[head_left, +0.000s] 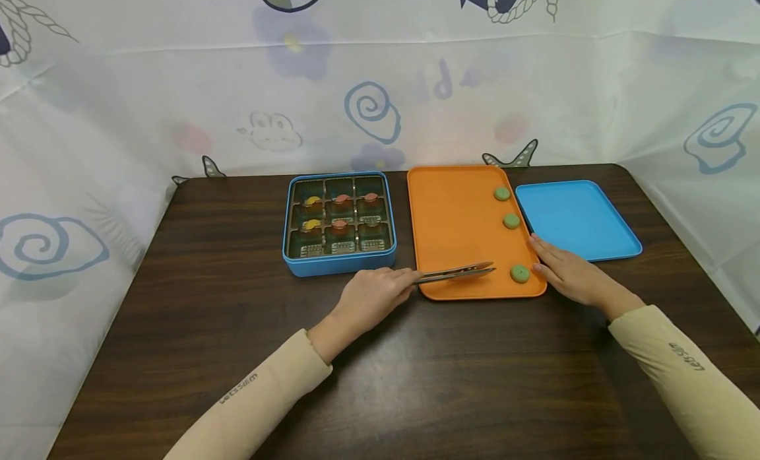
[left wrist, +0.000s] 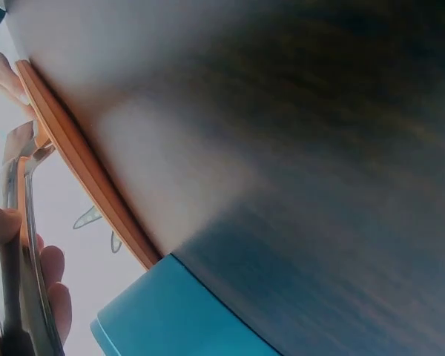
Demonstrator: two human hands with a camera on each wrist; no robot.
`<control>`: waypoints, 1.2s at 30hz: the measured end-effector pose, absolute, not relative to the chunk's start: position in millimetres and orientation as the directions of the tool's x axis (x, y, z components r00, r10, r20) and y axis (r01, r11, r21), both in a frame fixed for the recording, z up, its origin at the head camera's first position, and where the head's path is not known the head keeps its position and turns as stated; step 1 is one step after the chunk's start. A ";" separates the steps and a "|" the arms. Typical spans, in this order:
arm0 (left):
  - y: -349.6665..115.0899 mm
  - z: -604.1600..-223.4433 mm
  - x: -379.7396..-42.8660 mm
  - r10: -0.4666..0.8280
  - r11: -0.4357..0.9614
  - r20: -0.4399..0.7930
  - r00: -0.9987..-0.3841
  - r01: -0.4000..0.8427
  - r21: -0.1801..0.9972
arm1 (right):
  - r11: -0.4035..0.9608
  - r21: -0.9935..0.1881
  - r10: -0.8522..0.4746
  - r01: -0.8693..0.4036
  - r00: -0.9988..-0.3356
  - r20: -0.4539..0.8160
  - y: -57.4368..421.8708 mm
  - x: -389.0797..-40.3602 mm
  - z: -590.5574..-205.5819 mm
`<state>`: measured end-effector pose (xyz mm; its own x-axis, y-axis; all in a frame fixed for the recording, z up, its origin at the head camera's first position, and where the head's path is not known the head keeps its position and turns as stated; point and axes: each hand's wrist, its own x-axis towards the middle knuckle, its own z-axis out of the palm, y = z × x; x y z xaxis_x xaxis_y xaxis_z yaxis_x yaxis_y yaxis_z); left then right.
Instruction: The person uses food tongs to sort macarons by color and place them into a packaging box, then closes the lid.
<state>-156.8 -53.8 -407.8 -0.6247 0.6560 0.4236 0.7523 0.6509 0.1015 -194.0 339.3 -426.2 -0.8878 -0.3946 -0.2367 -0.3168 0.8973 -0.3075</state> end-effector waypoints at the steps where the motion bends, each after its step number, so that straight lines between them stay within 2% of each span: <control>1: -54.2 -407.6 -156.7 0.655 0.652 0.425 -0.625 0.752 0.099 | 0.897 -0.309 -0.394 -0.316 -0.888 -0.237 339.3 -194.0 -426.1; 9: -58.7 -401.5 -156.1 0.632 0.675 0.435 -0.641 0.731 0.098 | 0.894 -0.314 -0.398 -0.319 -0.888 -0.231 339.2 -194.0 -426.4; 21: -80.3 -378.5 -163.9 0.551 0.725 0.538 -0.638 0.686 0.071 | 0.890 -0.329 -0.401 -0.316 -0.886 -0.234 339.1 -193.9 -425.3; 36: -119.3 -356.9 -179.5 0.439 0.819 0.569 -0.696 0.570 0.065 | 0.892 -0.322 -0.402 -0.318 -0.883 -0.242 338.5 -193.3 -423.4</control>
<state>-179.5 -119.3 -356.9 -0.6956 0.4392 0.5685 0.5699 0.8192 0.0645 -193.3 338.5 -423.4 -0.8829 -0.4024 -0.2420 -0.3182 0.8917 -0.3219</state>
